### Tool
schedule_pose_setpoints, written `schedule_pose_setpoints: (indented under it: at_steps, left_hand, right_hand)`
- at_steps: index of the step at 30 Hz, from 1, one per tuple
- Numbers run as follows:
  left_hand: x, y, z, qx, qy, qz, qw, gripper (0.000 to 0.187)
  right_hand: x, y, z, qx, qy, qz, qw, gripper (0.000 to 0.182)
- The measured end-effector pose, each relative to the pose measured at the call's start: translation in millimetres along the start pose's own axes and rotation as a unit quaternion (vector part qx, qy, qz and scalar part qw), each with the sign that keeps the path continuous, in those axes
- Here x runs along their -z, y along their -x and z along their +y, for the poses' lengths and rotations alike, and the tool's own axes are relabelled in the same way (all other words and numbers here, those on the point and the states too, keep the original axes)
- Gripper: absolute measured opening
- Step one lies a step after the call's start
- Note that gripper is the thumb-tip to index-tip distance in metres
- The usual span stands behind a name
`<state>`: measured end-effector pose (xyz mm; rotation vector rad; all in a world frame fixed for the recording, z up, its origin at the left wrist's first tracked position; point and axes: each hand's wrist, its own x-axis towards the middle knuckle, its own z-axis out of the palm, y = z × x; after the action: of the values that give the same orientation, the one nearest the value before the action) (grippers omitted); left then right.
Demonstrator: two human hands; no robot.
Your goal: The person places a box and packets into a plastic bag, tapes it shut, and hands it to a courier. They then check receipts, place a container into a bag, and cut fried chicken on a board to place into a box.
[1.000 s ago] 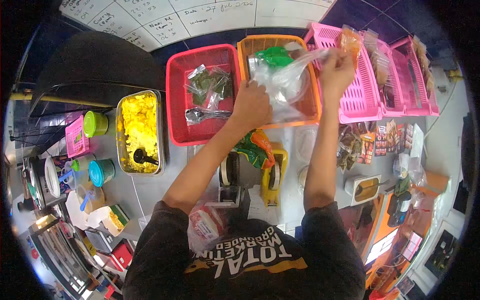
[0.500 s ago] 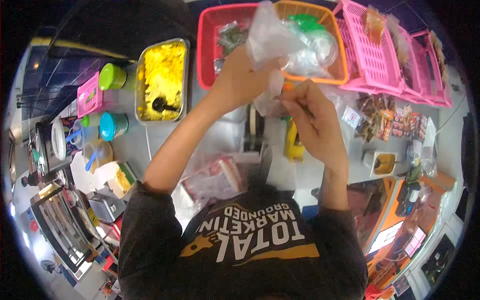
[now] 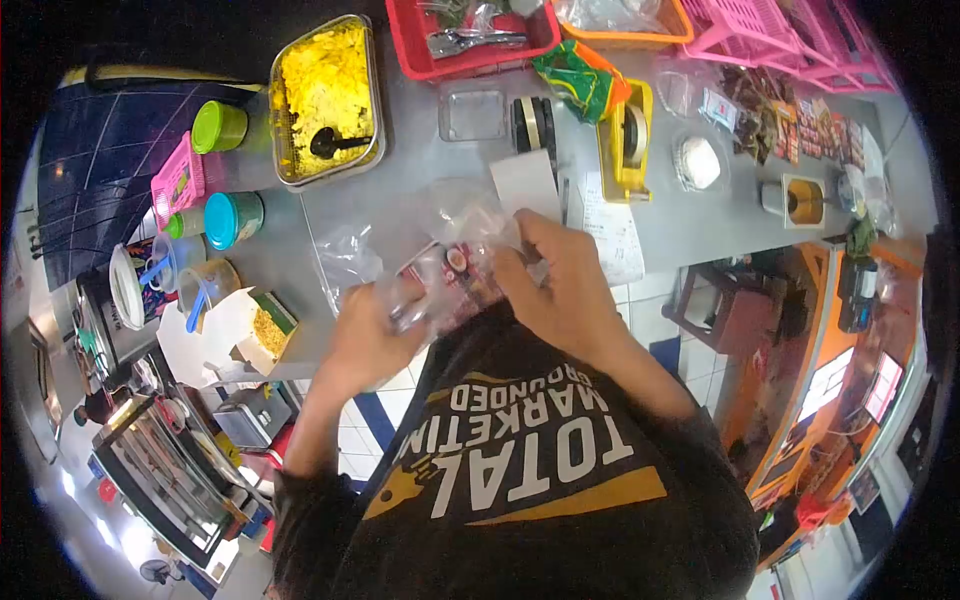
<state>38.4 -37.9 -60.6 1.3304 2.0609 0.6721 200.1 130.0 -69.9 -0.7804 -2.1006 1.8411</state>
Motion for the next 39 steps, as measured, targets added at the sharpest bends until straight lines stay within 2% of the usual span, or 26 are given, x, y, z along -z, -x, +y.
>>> schedule_pose_setpoints:
  at_steps: [1,2,3,5,6,7,9,11,13,14,16,17,19,21,23,25,27,28,30,31,32,33,34,36,39]
  left_hand:
    - [-15,-5,-6,-0.018,-0.002,-0.014,1.0,0.037]
    - [-30,-8,-12,0.063,0.061,-0.017,0.996,0.041]
    - [-45,-10,-19,0.144,0.122,-0.02,0.982,0.046]
    - [-66,-12,-29,0.139,0.171,0.017,0.975,0.048]
    - [-74,-14,-31,0.053,0.161,0.053,0.984,0.046]
    - [-80,-14,-31,-0.033,0.151,0.085,0.984,0.043]
    - [-82,-20,-25,-0.097,0.094,0.009,0.991,0.036]
    - [-54,-56,11,-0.055,-0.008,-0.201,0.978,0.027]
    - [-61,-67,29,-0.1,0.056,-0.144,0.983,0.022]
    - [-63,-67,31,-0.135,0.019,-0.131,0.982,0.022]
    - [-71,-61,36,-0.096,0.052,-0.12,0.987,0.023]
    - [-76,-51,40,-0.023,0.119,-0.125,0.985,0.024]
    - [-90,-46,33,-0.01,0.125,-0.146,0.981,0.024]
    - [-117,-50,6,-0.129,0.016,-0.164,0.978,0.023]
    - [-144,-58,-17,-0.254,-0.088,-0.176,0.947,0.022]
    - [-156,-63,-5,-0.271,-0.149,-0.185,0.933,0.021]
    - [-169,-60,17,-0.173,-0.173,-0.196,0.95,0.019]
    - [-171,-68,35,-0.171,-0.264,-0.284,0.906,0.018]
    - [-169,-93,64,-0.164,-0.434,-0.438,0.77,0.017]
    - [-168,-94,56,-0.289,-0.488,-0.296,0.769,0.016]
    - [-166,-91,37,-0.401,-0.52,-0.141,0.741,0.015]
    - [-162,-92,30,-0.421,-0.495,-0.088,0.755,0.016]
    - [-150,-94,39,-0.371,-0.418,-0.147,0.816,0.017]
    - [-129,-93,52,-0.289,-0.286,-0.199,0.892,0.018]
    - [-102,-89,68,-0.232,-0.166,-0.205,0.936,0.021]
  right_hand:
    - [2,5,-5,-0.052,-0.099,-0.014,0.994,0.013]
    - [-12,10,6,0.031,-0.155,0.046,0.986,0.009]
    - [-14,17,6,0.046,-0.127,0.045,0.99,0.009]
    - [-12,27,4,0.077,-0.069,0.042,0.994,0.01]
    - [-9,30,5,0.116,-0.02,0.032,0.993,0.012]
    - [-6,35,0,0.085,-0.048,0.012,0.995,0.013]
    - [-1,49,-13,0.024,-0.107,-0.032,0.993,0.015]
    - [-13,53,-14,0.113,-0.075,0.017,0.991,0.014]
    - [-20,50,-18,0.204,-0.012,0.049,0.978,0.017]
    - [-24,51,-18,0.229,-0.007,0.069,0.971,0.018]
    - [-14,62,-24,0.187,-0.011,0.051,0.981,0.018]
    - [-10,64,-25,0.167,-0.014,0.045,0.985,0.018]
    - [-11,64,-23,0.196,-0.027,0.059,0.979,0.019]
    - [-16,65,-21,0.216,-0.033,0.06,0.974,0.02]
    - [-24,64,-20,0.237,-0.024,0.054,0.97,0.02]
    - [-21,64,-20,0.24,-0.031,0.037,0.969,0.02]
    - [-24,67,-22,0.26,-0.038,0.034,0.964,0.022]
    - [-29,71,-26,0.279,-0.04,0.037,0.959,0.023]
    - [-32,76,-29,0.305,-0.039,0.035,0.951,0.024]
    - [-31,80,-28,0.306,-0.035,0.028,0.951,0.025]
    - [-29,84,-28,0.306,-0.03,0.018,0.951,0.025]
    - [-23,87,-26,0.29,-0.014,0.016,0.957,0.026]
    - [-13,88,-23,0.274,0.003,0.014,0.962,0.027]
    - [-5,90,-21,0.26,0.012,0.038,0.965,0.027]
    - [-8,95,-20,0.238,-0.003,0.12,0.964,0.025]
